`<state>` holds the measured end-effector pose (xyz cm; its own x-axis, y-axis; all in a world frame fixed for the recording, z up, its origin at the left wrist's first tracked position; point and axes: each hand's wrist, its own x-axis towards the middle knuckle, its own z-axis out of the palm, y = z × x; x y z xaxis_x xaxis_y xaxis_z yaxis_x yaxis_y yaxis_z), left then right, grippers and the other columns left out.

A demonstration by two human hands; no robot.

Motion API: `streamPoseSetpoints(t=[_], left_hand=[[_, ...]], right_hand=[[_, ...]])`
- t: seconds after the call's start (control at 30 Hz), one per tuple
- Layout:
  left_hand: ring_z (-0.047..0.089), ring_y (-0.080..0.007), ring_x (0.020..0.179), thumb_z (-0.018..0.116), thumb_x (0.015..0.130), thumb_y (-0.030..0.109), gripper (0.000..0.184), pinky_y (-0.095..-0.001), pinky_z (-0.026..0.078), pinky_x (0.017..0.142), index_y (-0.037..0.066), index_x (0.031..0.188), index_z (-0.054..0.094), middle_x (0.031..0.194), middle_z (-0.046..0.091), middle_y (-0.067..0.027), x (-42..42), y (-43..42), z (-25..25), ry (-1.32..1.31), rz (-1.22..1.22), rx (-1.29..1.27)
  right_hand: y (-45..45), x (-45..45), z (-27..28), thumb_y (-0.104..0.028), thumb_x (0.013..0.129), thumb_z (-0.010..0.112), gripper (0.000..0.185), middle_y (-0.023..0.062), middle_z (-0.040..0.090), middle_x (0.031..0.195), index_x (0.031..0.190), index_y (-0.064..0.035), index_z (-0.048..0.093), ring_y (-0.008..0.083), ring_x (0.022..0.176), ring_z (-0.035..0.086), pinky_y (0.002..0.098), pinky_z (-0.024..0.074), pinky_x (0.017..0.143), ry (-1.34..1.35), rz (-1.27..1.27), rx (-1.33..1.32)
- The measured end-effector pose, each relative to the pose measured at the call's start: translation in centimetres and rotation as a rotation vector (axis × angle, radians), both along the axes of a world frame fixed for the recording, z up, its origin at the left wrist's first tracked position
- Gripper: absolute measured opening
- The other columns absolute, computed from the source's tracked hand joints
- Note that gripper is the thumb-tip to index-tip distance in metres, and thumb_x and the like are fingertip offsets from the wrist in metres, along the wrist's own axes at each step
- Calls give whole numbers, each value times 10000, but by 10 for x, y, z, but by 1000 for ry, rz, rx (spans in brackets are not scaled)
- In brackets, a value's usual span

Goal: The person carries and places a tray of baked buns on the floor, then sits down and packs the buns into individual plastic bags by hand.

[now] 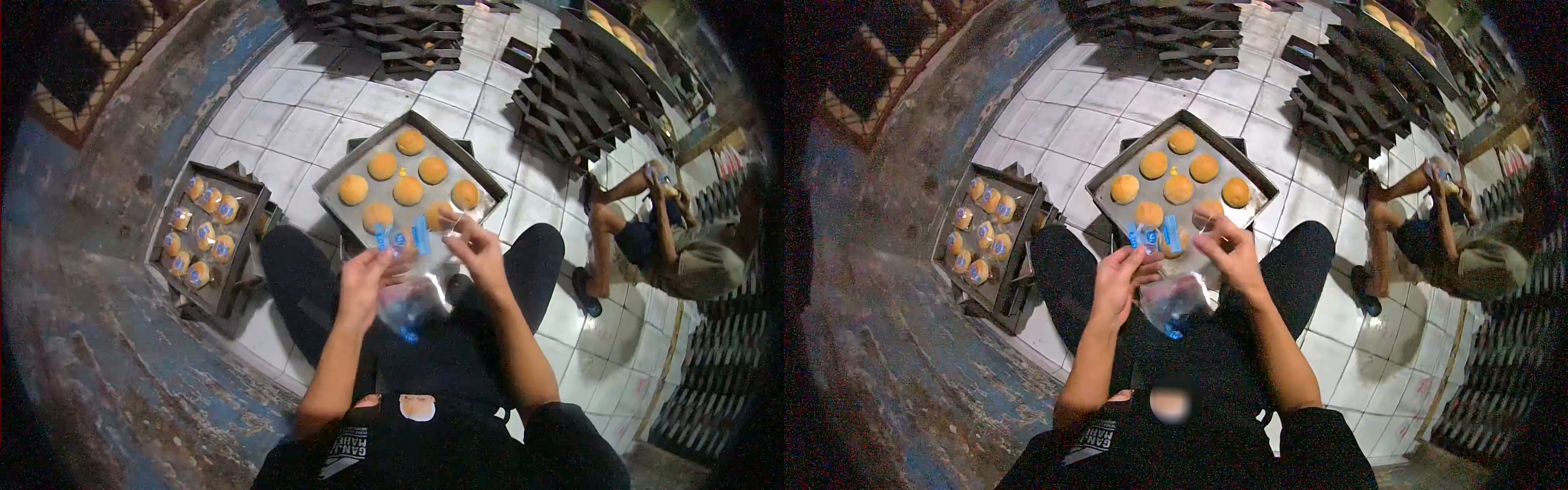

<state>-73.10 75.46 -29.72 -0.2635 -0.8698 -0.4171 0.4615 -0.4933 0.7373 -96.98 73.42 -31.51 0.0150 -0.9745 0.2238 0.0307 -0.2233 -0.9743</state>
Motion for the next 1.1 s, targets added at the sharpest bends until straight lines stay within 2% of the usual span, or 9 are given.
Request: streamPoseSetpoints(t=[0.1, 0.33, 0.47, 0.6, 0.67, 0.77, 0.93, 1.0, 1.1], left_hand=[[759, -174, 862, 665, 1056, 236, 257, -323, 624, 752, -14, 1084, 719, 1049, 788, -158, 31, -8, -6, -265, 26, -140], [763, -170, 854, 724, 1013, 172, 156, -298, 630, 761, 19, 1030, 701, 1015, 788, -144, 74, -27, -23, -225, 284, -33], [746, -156, 904, 748, 989, 116, 161, -296, 633, 806, 44, 1109, 669, 1041, 756, -82, 104, -23, -30, -116, 444, -12], [746, -173, 904, 757, 979, 103, 148, -327, 631, 805, 50, 1071, 654, 1030, 751, -80, 117, -15, -32, -61, 501, 49], [744, -154, 913, 745, 995, 131, 145, -322, 647, 809, 73, 1102, 666, 1052, 749, -63, 122, -12, -36, -75, 492, 51], [757, -151, 900, 731, 1008, 155, 164, -325, 651, 793, 70, 1135, 673, 1074, 766, -80, 123, -10, -38, -53, 505, 80], [763, -152, 908, 721, 1016, 167, 172, -324, 650, 804, 62, 1148, 685, 1091, 775, -98, 115, -20, -34, -49, 460, 60], [731, -174, 950, 735, 1004, 175, 201, -329, 613, 826, 26, 1133, 690, 1075, 750, -95, 107, -23, -26, -71, 423, 83], [734, -176, 955, 734, 1005, 180, 198, -339, 616, 838, 33, 1133, 693, 1082, 752, -92, 95, -26, -30, -99, 349, 86]], right_hand=[[-23, -4, 24, -48, 907, 822, 380, 203, 752, 1081, 861, -67, 446, 204, 905, 735, 304, 604, 723, -150, -92, 233], [-86, 33, 20, 0, 897, 819, 364, 140, 722, 1024, 925, -57, 461, 180, 912, 731, 303, 589, 722, -71, 144, 225], [-140, 49, -48, -258, 1039, 692, 307, 89, 704, 1001, 1149, 22, 632, 159, 911, 720, 315, 585, 781, -88, 200, 430], [-163, 30, -266, -540, 980, 687, 653, 195, 713, 1031, 1236, 59, 641, 359, 893, 722, 415, 571, 873, 1067, 295, 338], [-116, 52, -261, -485, 925, 766, 681, 246, 688, 1019, 1305, 41, 560, 460, 909, 695, 491, 559, 865, 1365, 25, -172], [-108, 59, -238, -387, 889, 824, 705, 243, 674, 996, 1367, -17, 462, 468, 917, 693, 506, 555, 838, 833, 256, 338], [-121, 63, -86, -315, 969, 771, 547, 136, 684, 1157, 1381, -73, 505, 191, 1055, 671, 347, 550, 927, 229, 208, 531], [-118, 56, -46, -310, 1014, 719, 512, 107, 657, 1239, 1412, -51, 528, 182, 1157, 632, 333, 520, 996, -223, 271, 508], [-108, 49, 15, -329, 1026, 700, 574, 97, 616, 1341, 1472, -29, 499, 189, 1216, 607, 332, 501, 1039, -225, 236, 383]])
